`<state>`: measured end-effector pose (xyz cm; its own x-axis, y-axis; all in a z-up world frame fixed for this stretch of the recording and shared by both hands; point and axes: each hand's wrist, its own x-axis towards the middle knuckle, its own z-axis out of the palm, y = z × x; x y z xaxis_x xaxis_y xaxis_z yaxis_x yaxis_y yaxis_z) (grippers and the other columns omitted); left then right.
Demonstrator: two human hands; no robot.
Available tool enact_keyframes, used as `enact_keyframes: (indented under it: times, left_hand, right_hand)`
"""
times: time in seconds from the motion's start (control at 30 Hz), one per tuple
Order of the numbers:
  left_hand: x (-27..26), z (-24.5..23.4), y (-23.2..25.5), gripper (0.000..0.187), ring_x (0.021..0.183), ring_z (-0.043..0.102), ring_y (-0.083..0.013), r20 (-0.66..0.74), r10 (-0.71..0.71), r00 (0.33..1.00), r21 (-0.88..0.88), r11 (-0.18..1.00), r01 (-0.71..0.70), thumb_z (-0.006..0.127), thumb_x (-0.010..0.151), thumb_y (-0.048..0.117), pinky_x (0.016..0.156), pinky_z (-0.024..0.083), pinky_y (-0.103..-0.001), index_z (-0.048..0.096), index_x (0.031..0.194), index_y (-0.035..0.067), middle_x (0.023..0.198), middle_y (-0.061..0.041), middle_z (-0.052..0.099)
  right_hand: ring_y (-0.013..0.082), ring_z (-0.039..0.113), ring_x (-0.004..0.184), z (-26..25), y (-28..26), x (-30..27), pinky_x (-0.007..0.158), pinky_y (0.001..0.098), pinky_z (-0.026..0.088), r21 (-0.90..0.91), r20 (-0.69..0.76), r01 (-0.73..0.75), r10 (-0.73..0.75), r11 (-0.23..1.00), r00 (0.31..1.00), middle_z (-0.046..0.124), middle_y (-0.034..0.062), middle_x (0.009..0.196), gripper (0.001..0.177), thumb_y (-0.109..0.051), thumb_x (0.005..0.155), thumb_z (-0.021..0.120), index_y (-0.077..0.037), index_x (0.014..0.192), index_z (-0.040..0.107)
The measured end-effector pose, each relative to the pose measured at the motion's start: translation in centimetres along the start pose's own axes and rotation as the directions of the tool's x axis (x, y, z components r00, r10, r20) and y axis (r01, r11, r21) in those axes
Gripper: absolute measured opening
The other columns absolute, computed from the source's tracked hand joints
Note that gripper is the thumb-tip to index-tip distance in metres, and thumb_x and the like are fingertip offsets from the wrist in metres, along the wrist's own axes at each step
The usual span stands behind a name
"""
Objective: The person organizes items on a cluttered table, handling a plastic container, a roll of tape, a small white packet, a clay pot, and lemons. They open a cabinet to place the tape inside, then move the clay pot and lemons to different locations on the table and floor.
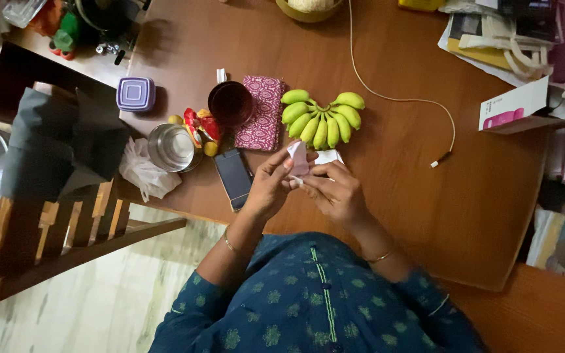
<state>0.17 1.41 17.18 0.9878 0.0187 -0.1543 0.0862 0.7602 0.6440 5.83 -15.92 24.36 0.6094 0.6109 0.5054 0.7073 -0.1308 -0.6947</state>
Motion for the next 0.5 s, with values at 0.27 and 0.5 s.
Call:
enact_keyframes:
  times: [0.27,0.5]
  left_hand:
    - [-0.1,0.6,-0.6,0.063,0.116,0.064,-0.0243,0.128,0.105,0.986,-0.124,0.988,-0.089,0.060,0.113,0.026,0.096,0.055,-0.034,0.037,0.163,-0.006,0.154,-0.026,0.058]
    - [-0.8,1.4,-0.2,0.059,0.134,0.059,-0.0244,0.086,0.183,0.979,0.242,0.950,-0.198,0.071,0.102,0.015,0.115,0.049,-0.038,0.048,0.153,-0.005,0.147,-0.020,0.059]
  right_hand:
    - [0.0187,0.068,0.099,0.7,1.2,-0.8,0.086,0.0350,0.056,0.225,-0.054,-0.172,0.188,0.959,0.981,0.070,0.0045,0.100,0.013,-0.003,0.085,0.080,-0.005,0.098,0.075]
    - [0.0134,0.070,0.096,0.3,3.4,-1.2,0.084,0.0258,0.059,0.689,0.087,-0.332,0.381,0.644,0.920,0.073,0.0063,0.106,0.022,-0.006,0.089,0.082,-0.002,0.107,0.071]
